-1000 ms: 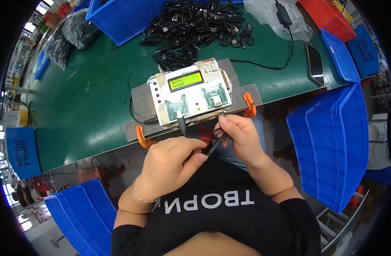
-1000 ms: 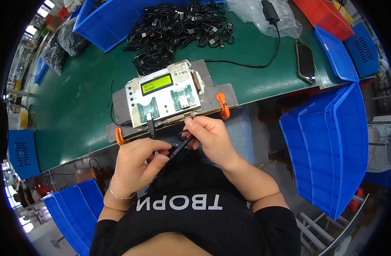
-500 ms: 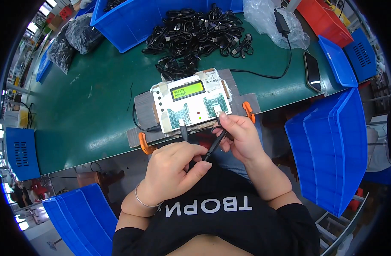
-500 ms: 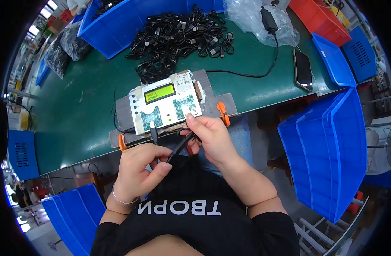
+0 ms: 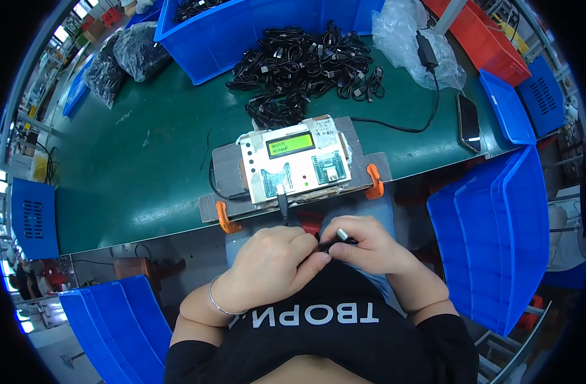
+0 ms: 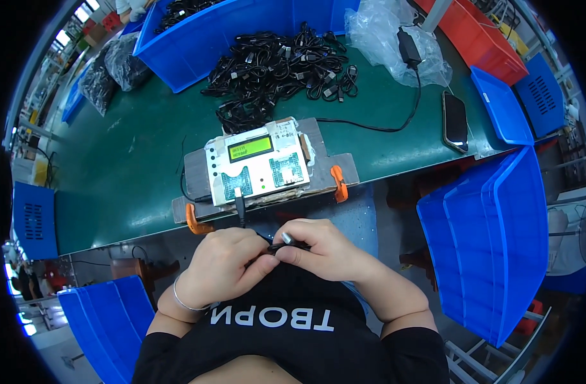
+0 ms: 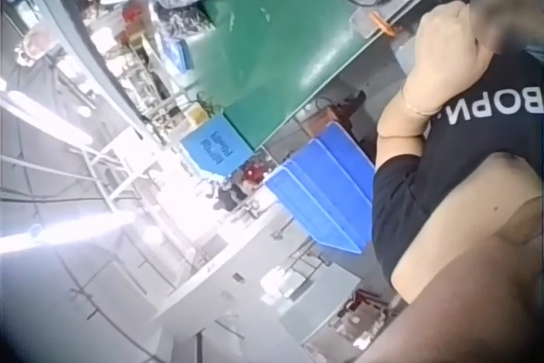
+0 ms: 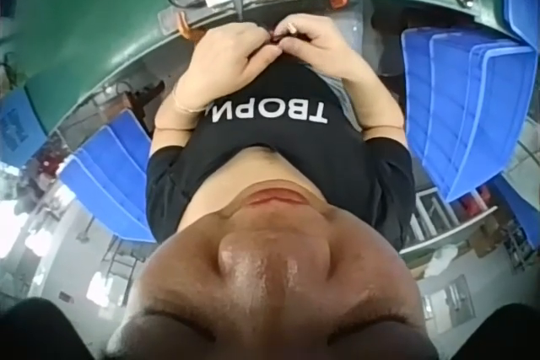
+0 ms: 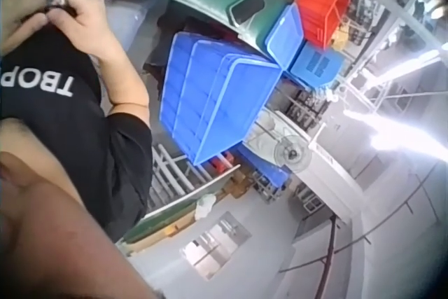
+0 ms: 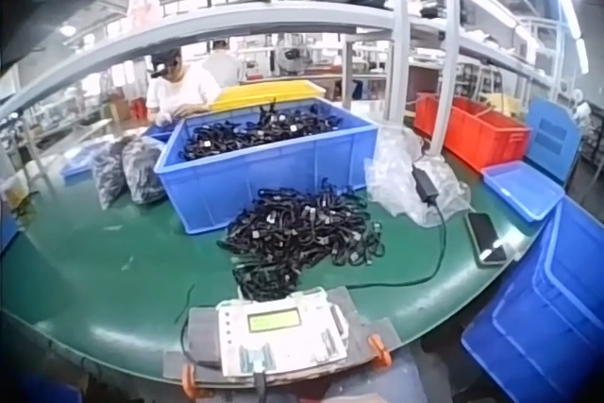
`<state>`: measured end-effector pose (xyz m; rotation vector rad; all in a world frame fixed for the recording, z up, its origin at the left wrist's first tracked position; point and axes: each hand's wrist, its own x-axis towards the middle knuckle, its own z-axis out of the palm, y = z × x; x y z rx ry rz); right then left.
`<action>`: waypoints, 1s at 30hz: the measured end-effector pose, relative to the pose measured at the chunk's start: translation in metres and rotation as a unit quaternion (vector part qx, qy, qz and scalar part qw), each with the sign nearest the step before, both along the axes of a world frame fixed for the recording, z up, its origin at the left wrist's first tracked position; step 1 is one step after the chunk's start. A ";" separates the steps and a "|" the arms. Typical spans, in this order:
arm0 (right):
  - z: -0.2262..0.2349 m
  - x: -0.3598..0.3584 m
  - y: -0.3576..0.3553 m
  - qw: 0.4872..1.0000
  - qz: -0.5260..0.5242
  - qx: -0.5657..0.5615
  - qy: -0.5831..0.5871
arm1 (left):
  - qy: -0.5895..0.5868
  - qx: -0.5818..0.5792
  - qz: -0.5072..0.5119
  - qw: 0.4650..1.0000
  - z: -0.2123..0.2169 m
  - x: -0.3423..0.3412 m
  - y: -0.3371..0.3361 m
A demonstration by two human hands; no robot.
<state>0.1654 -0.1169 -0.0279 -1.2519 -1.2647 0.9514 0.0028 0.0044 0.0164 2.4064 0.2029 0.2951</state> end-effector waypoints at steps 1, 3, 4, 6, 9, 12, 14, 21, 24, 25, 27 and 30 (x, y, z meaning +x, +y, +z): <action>0.011 0.006 0.000 0.998 0.009 -0.003 -0.062 | 0.006 -0.004 -0.019 1.000 -0.001 0.000 -0.001; 0.030 0.017 -0.001 0.990 -0.007 -0.010 -0.142 | 0.014 0.004 -0.042 0.999 -0.001 0.002 0.000; 0.041 0.021 -0.001 0.985 -0.012 0.013 -0.171 | -0.009 0.024 -0.041 0.999 0.000 0.004 -0.001; 0.052 0.037 -0.002 0.955 -0.145 0.127 -0.224 | -0.050 0.047 -0.067 0.995 -0.004 0.002 0.000; 0.094 0.099 -0.003 0.848 -0.400 0.347 0.034 | -0.064 0.014 -0.033 0.997 -0.017 -0.008 -0.003; 0.143 0.123 -0.006 0.804 -0.260 0.516 -0.138 | -0.094 -0.018 -0.002 0.995 -0.014 -0.001 -0.006; 0.178 0.194 0.146 0.766 -0.348 0.434 -0.322 | -0.105 -0.028 0.014 0.994 -0.012 0.007 -0.009; 0.127 0.178 0.148 0.754 -0.241 0.092 -0.604 | -0.071 -0.124 0.062 0.988 -0.010 -0.001 -0.005; 0.062 0.184 0.123 0.751 -0.082 -0.127 -0.643 | -0.051 -0.137 0.039 0.988 -0.008 -0.005 -0.005; 0.043 0.179 0.120 0.697 -0.073 -0.170 -0.693 | -0.045 -0.142 0.040 0.988 -0.009 -0.006 -0.003; 0.022 0.181 0.118 0.712 -0.097 -0.171 -0.674 | -0.047 -0.120 0.023 0.991 -0.009 -0.006 -0.001; 0.010 0.188 0.109 0.716 -0.147 -0.029 -0.682 | -0.055 -0.133 0.037 0.989 -0.008 -0.005 0.002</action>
